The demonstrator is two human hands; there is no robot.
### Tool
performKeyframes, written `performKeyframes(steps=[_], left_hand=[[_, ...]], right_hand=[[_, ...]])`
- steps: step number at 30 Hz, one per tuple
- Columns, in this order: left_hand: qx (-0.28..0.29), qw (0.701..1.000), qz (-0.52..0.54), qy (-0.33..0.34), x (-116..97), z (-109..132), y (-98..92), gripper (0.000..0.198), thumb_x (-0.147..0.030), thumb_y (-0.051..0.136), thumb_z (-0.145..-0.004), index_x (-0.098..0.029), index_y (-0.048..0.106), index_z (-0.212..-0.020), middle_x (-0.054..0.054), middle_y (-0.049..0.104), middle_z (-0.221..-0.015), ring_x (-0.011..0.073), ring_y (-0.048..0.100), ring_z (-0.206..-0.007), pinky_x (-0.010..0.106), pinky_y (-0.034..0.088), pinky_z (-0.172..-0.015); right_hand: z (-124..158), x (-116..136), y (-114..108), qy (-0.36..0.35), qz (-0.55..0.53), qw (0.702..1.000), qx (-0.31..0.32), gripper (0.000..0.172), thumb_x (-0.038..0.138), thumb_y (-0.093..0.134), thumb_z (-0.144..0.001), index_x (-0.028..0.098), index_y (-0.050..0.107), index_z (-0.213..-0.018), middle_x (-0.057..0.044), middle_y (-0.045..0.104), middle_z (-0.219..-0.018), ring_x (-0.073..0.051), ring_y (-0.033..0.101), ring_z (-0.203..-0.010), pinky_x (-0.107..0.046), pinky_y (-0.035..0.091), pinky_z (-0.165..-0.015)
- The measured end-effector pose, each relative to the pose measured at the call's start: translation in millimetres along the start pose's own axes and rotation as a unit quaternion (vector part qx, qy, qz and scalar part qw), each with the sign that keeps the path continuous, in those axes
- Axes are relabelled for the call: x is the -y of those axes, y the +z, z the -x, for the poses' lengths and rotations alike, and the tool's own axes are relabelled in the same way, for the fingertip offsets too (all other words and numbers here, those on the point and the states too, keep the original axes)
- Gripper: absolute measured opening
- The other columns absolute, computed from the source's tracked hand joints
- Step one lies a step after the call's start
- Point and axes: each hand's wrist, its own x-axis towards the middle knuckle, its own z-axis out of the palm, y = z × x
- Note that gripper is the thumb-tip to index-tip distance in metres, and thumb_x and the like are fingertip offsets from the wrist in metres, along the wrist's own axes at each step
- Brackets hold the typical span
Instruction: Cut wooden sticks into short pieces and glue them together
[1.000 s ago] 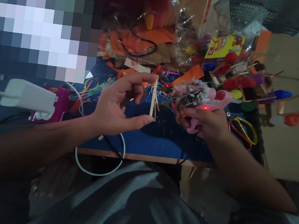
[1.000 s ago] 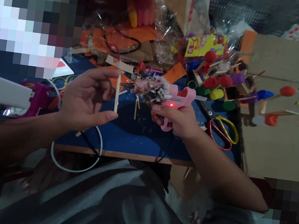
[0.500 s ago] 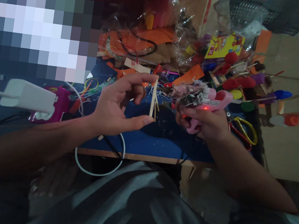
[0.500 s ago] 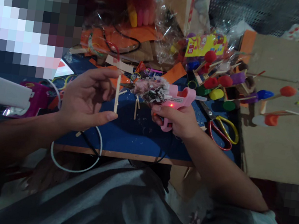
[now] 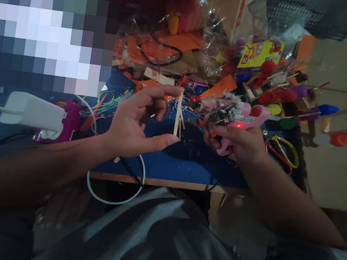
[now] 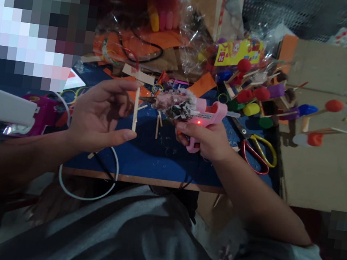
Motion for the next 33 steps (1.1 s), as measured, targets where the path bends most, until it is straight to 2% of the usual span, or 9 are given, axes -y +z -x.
performKeyframes(steps=[3, 6, 13, 18, 25, 30, 33], left_hand=[[-0.009, 1.0, -0.007, -0.009, -4.4, -0.1, 2.4, 0.082, -0.047, 0.102, -0.082, -0.031, 0.072, -0.156, 0.0, 0.056, -0.087, 0.0155, 0.056, -0.077, 0.034, 0.048, -0.066], [-0.018, 0.999, -0.009, -0.034, -7.8, 0.8, 3.8, 0.074, -0.049, 0.1, -0.084, -0.034, 0.074, -0.152, 0.001, 0.057, -0.087, 0.0181, 0.057, -0.077, 0.038, 0.048, -0.067], [-0.012, 1.0, 0.005, -0.024, 4.5, 5.4, 1.1, 0.096, -0.057, 0.108, -0.072, -0.032, 0.07, -0.157, 0.0, 0.06, -0.09, 0.0158, 0.055, -0.079, 0.035, 0.05, -0.069], [-0.033, 0.999, -0.007, -0.024, 1.3, 4.4, 6.1, 0.082, -0.055, 0.101, -0.079, -0.038, 0.074, -0.154, 0.0, 0.06, -0.087, 0.0183, 0.055, -0.074, 0.039, 0.051, -0.065], [-0.043, 0.999, -0.006, -0.026, 0.1, 3.9, 8.1, 0.08, -0.059, 0.102, -0.079, -0.037, 0.075, -0.151, 0.001, 0.058, -0.086, 0.0195, 0.055, -0.072, 0.041, 0.053, -0.065], [-0.046, 0.998, -0.014, -0.031, -0.4, 3.4, 6.9, 0.077, -0.056, 0.102, -0.08, -0.036, 0.076, -0.15, 0.0, 0.058, -0.085, 0.019, 0.055, -0.072, 0.039, 0.052, -0.065], [-0.03, 0.999, -0.01, -0.017, -2.2, 2.7, 5.7, 0.08, -0.054, 0.102, -0.081, -0.035, 0.075, -0.154, -0.001, 0.058, -0.086, 0.017, 0.055, -0.073, 0.036, 0.052, -0.066]], right_hand=[[-0.2, -0.4, -0.7, -0.003, -0.005, 1.0, 0.007, 0.04, 0.046, 0.106, -0.072, 0.022, 0.076, -0.084, 0.001, 0.069, -0.073, -0.011, 0.052, -0.046, -0.032, 0.04, -0.043], [-0.5, -0.1, -1.4, 0.001, 0.004, 1.0, 0.014, 0.041, 0.047, 0.106, -0.073, 0.023, 0.075, -0.086, 0.001, 0.069, -0.075, -0.012, 0.053, -0.047, -0.032, 0.039, -0.044], [-0.3, 1.1, -0.8, -0.002, 0.0, 1.0, 0.01, 0.043, 0.047, 0.108, -0.072, 0.023, 0.076, -0.087, 0.0, 0.067, -0.074, -0.012, 0.053, -0.047, -0.032, 0.036, -0.043], [-1.2, 1.8, -0.5, -0.002, 0.003, 1.0, -0.008, 0.048, 0.055, 0.11, -0.066, 0.026, 0.076, -0.082, 0.001, 0.065, -0.072, -0.014, 0.051, -0.048, -0.036, 0.04, -0.046], [-1.8, 0.6, 3.6, -0.018, -0.02, 0.999, -0.019, 0.047, 0.053, 0.109, -0.064, 0.024, 0.075, -0.081, 0.003, 0.066, -0.07, -0.011, 0.049, -0.044, -0.033, 0.038, -0.046], [-0.9, 1.0, 2.7, -0.002, -0.011, 1.0, -0.023, 0.054, 0.056, 0.111, -0.06, 0.024, 0.073, -0.082, 0.003, 0.067, -0.071, -0.011, 0.049, -0.045, -0.033, 0.04, -0.047], [-0.6, 2.0, 2.7, -0.006, 0.0, 1.0, -0.016, 0.053, 0.058, 0.11, -0.063, 0.024, 0.073, -0.08, 0.002, 0.065, -0.069, -0.012, 0.047, -0.045, -0.035, 0.039, -0.047]])
